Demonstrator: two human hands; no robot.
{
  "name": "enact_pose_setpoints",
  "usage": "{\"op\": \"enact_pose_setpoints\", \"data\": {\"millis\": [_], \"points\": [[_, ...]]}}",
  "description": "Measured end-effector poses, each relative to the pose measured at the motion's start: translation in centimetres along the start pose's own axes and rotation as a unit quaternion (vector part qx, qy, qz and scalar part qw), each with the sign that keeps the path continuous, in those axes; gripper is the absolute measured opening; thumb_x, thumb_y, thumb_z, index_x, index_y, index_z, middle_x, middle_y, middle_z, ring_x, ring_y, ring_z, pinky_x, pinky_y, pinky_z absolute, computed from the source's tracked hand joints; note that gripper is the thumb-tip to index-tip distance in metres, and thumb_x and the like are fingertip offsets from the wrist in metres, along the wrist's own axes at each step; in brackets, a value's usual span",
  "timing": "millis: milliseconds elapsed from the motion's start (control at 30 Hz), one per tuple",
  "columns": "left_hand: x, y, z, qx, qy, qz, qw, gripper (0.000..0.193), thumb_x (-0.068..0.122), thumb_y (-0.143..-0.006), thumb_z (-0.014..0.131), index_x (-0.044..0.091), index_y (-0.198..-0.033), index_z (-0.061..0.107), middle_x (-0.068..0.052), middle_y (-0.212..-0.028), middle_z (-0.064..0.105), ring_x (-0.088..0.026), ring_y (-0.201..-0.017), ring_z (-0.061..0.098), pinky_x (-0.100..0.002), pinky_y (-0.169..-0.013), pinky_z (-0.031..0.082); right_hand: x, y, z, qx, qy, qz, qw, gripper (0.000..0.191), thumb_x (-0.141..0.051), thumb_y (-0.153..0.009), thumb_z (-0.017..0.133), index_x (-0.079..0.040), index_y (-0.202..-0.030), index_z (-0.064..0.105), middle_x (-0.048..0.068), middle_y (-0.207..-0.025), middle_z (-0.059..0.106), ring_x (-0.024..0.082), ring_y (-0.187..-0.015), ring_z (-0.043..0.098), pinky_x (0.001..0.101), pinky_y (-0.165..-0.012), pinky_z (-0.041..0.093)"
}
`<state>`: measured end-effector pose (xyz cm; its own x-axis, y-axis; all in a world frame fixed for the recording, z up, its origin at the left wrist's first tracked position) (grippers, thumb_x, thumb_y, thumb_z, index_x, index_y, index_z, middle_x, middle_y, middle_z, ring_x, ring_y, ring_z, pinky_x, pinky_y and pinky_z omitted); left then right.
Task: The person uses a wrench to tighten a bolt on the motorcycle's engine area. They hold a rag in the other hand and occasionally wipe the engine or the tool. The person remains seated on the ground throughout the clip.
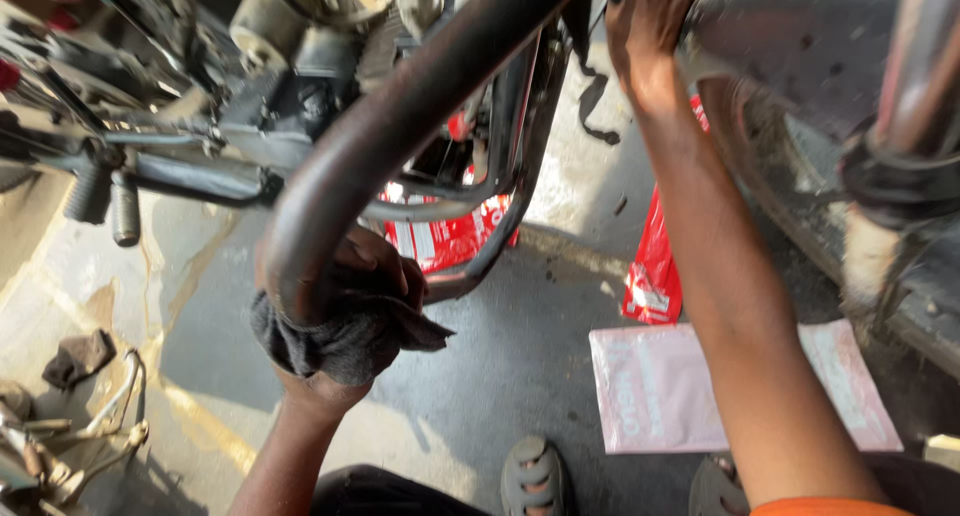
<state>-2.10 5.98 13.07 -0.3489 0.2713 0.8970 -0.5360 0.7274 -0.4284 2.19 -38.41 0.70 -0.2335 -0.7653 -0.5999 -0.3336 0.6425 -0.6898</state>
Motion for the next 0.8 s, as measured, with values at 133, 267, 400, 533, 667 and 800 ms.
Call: {"op": "enact_pose_setpoints", "data": {"millis": [133,267,400,533,667,800], "points": [[0.7,-0.5,0.0,0.031,-0.046,0.034,0.998,0.032,0.015,-0.099,0.07,0.006,-0.12,0.047,-0.01,-0.098,0.059,-0.022,-0.081,0.065,-0.037,-0.072,0.058,-3.5,0.5,-3.5,0.109,-0.022,-0.087,0.99,0.016,-0.016,-0.101,0.061,-0.001,-0.106,0.057,0.021,-0.093,0.069,0.04,-0.087,0.067,0.0517,-0.079,0.05],[1.7,-0.6,0.6,0.042,-0.093,0.059,0.993,0.031,0.015,-0.101,0.068,0.005,-0.121,0.047,-0.01,-0.098,0.061,-0.021,-0.082,0.066,-0.035,-0.072,0.06,-5.1,1.6,-2.7,0.061,0.047,-0.118,0.99,0.015,-0.015,-0.1,0.062,-0.002,-0.104,0.058,0.022,-0.09,0.07,0.041,-0.085,0.068,0.0523,-0.076,0.051],[2.2,-0.5,0.6,0.057,-0.138,0.077,0.986,0.03,0.015,-0.102,0.067,0.004,-0.122,0.047,-0.01,-0.098,0.062,-0.02,-0.082,0.068,-0.033,-0.072,0.062,-2.3,6.1,2.3,-0.219,0.152,-0.054,0.962,0.014,-0.015,-0.099,0.062,-0.002,-0.102,0.059,0.022,-0.088,0.07,0.042,-0.082,0.068,0.053,-0.074,0.051],[1.9,-0.3,0.8,0.06,-0.053,0.067,0.995,0.027,0.013,-0.103,0.065,0.002,-0.122,0.05,-0.011,-0.098,0.063,-0.019,-0.083,0.068,-0.032,-0.072,0.061,-1.1,11.2,2.7,-0.305,0.099,-0.049,0.946,0.011,-0.013,-0.102,0.061,-0.002,-0.101,0.06,0.023,-0.085,0.07,0.044,-0.079,0.068,0.0536,-0.07,0.051],[2.6,-0.6,1.5,0.041,-0.065,0.088,0.993,0.023,0.01,-0.105,0.066,0.001,-0.117,0.05,-0.01,-0.1,0.062,-0.018,-0.084,0.066,-0.033,-0.074,0.06,-0.5,12.6,1.1,-0.255,-0.02,0.003,0.967,0.018,-0.016,-0.102,0.058,0.0,-0.108,0.056,0.025,-0.078,0.066,0.046,-0.075,0.066,0.0556,-0.068,0.051],[2.7,-0.7,1.6,0.044,-0.059,0.085,0.994,0.024,0.012,-0.105,0.067,0.001,-0.118,0.049,-0.011,-0.1,0.062,-0.02,-0.084,0.068,-0.034,-0.074,0.061,-1.9,13.0,1.4,-0.246,-0.064,-0.008,0.967,0.042,-0.01,-0.092,0.057,0.003,-0.131,0.045,0.023,-0.078,0.065,0.047,-0.072,0.064,0.0577,-0.064,0.048]]}}
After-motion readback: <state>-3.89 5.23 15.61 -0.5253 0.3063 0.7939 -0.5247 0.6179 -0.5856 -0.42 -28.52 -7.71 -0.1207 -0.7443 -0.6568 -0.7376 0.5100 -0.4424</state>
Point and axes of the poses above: each hand's wrist, its own y-axis away from the middle knuckle, its own z-axis out of the palm, x = y × z, the point moved 10 cm from there along -y, towards the middle knuckle
